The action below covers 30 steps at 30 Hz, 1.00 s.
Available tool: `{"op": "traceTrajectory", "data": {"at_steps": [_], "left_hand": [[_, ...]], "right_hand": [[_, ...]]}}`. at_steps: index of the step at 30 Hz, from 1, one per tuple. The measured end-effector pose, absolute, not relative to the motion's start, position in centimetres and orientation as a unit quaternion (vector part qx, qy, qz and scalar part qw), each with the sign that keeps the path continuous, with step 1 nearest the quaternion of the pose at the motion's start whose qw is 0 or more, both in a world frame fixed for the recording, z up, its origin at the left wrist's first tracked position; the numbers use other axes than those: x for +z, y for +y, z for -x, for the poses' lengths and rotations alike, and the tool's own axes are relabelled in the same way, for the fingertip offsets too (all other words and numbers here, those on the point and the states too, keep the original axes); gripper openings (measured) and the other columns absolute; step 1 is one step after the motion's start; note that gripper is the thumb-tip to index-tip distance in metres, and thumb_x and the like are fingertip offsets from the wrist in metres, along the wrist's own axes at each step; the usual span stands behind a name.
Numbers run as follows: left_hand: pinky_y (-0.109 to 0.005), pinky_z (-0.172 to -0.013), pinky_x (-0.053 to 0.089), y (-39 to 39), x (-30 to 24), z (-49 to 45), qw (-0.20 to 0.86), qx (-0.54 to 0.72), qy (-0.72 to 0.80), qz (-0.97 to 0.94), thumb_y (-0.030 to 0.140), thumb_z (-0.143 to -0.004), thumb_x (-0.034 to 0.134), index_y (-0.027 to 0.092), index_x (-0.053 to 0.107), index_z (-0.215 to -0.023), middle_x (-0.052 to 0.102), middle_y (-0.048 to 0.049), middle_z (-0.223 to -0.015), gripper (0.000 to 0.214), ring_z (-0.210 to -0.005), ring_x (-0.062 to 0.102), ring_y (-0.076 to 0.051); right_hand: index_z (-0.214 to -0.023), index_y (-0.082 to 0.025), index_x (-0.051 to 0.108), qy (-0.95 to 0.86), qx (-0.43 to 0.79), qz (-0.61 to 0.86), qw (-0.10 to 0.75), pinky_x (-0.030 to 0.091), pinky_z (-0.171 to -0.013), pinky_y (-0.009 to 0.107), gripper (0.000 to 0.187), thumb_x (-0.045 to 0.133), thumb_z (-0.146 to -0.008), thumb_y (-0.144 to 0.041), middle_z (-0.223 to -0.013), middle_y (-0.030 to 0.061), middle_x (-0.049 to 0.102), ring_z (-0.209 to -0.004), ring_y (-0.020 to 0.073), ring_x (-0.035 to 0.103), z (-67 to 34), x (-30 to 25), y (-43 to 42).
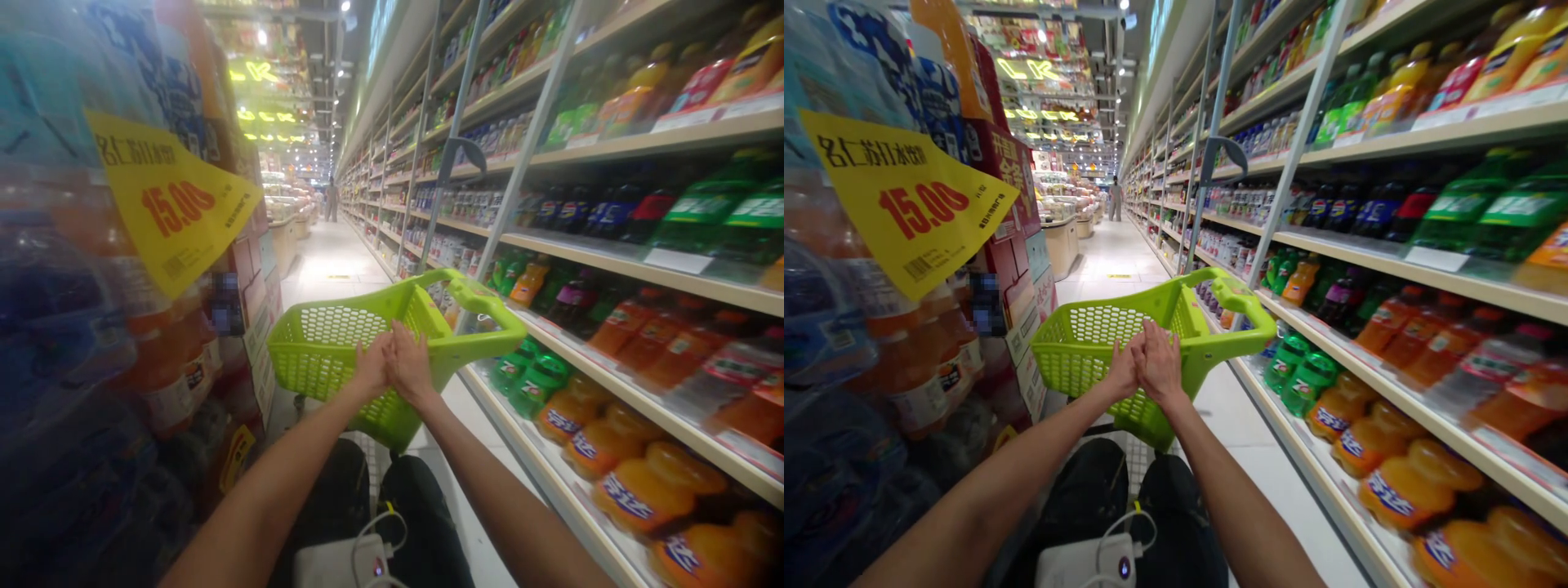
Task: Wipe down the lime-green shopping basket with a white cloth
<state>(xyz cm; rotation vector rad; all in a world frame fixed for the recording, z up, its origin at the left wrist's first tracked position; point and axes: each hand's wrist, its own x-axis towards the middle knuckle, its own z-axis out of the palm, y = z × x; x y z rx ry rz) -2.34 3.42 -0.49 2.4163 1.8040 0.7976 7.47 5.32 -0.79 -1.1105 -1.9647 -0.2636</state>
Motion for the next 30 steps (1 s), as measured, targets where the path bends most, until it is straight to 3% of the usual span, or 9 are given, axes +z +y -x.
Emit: {"op": "traceTrajectory", "data": {"at_steps": [5,10,15,19,24,30], "left_hand": [[-0.054,-0.109,0.011,4.6,-0.9,1.0,-0.036,0.241,0.609,-0.755,0.030,-0.090,0.028,0.030,0.030,-0.136,0.040,-0.0039,-0.140,0.047,-0.129,0.033,-0.019],[-0.052,-0.110,0.010,5.5,-1.2,0.2,-0.079,0.229,0.595,-0.766,0.033,-0.090,0.029,0.023,0.026,-0.138,0.029,-0.0060,-0.146,0.050,-0.133,0.024,-0.020],[-0.053,-0.110,0.006,5.7,-0.8,0.1,-0.065,0.245,0.585,-0.770,0.028,-0.090,0.029,0.028,0.036,-0.132,0.050,-0.0026,-0.131,0.043,-0.120,0.043,-0.018],[-0.052,-0.110,0.005,5.4,-0.4,1.3,-0.067,0.260,0.575,-0.773,0.026,-0.090,0.032,0.028,0.043,-0.126,0.056,-0.0024,-0.125,0.038,-0.115,0.049,-0.017],[-0.053,-0.110,0.003,4.6,-1.0,3.9,-0.067,0.282,0.588,-0.755,0.028,-0.091,0.031,0.029,0.047,-0.122,0.055,-0.0014,-0.126,0.035,-0.115,0.049,-0.016],[-0.055,-0.109,0.008,3.9,-1.2,4.3,-0.067,0.281,0.595,-0.750,0.028,-0.091,0.030,0.029,0.040,-0.128,0.048,-0.0032,-0.134,0.039,-0.122,0.043,-0.017]], "right_hand": [[-0.137,-0.013,0.030,-0.784,-0.117,0.414,0.447,0.024,-0.105,0.045,0.051,0.025,-0.092,-0.037,-0.134,0.0140,0.046,-0.128,0.0214,0.037,-8.2,-1.5,5.0],[-0.136,-0.012,0.032,-0.776,-0.112,0.419,0.458,0.027,-0.105,0.041,0.050,0.024,-0.092,-0.035,-0.133,0.0138,0.047,-0.128,0.0193,0.036,-8.7,-1.1,5.0],[-0.135,-0.013,0.033,-0.761,-0.124,0.442,0.458,0.026,-0.105,0.043,0.049,0.025,-0.091,-0.032,-0.133,0.0145,0.046,-0.128,0.0198,0.036,-9.2,-1.2,5.4],[-0.133,-0.014,0.036,-0.756,-0.144,0.442,0.460,0.024,-0.105,0.046,0.047,0.028,-0.090,-0.031,-0.137,0.0160,0.041,-0.129,0.0223,0.034,-9.6,-1.6,5.5],[-0.131,-0.013,0.039,-0.762,-0.152,0.437,0.453,0.023,-0.105,0.046,0.046,0.031,-0.090,-0.031,-0.136,0.0163,0.042,-0.128,0.0224,0.035,-9.9,-1.8,5.5],[-0.128,-0.013,0.043,-0.772,-0.159,0.434,0.437,0.017,-0.107,0.047,0.042,0.031,-0.091,-0.029,-0.129,0.0148,0.051,-0.123,0.0208,0.043,-9.3,-1.7,5.3]]}}
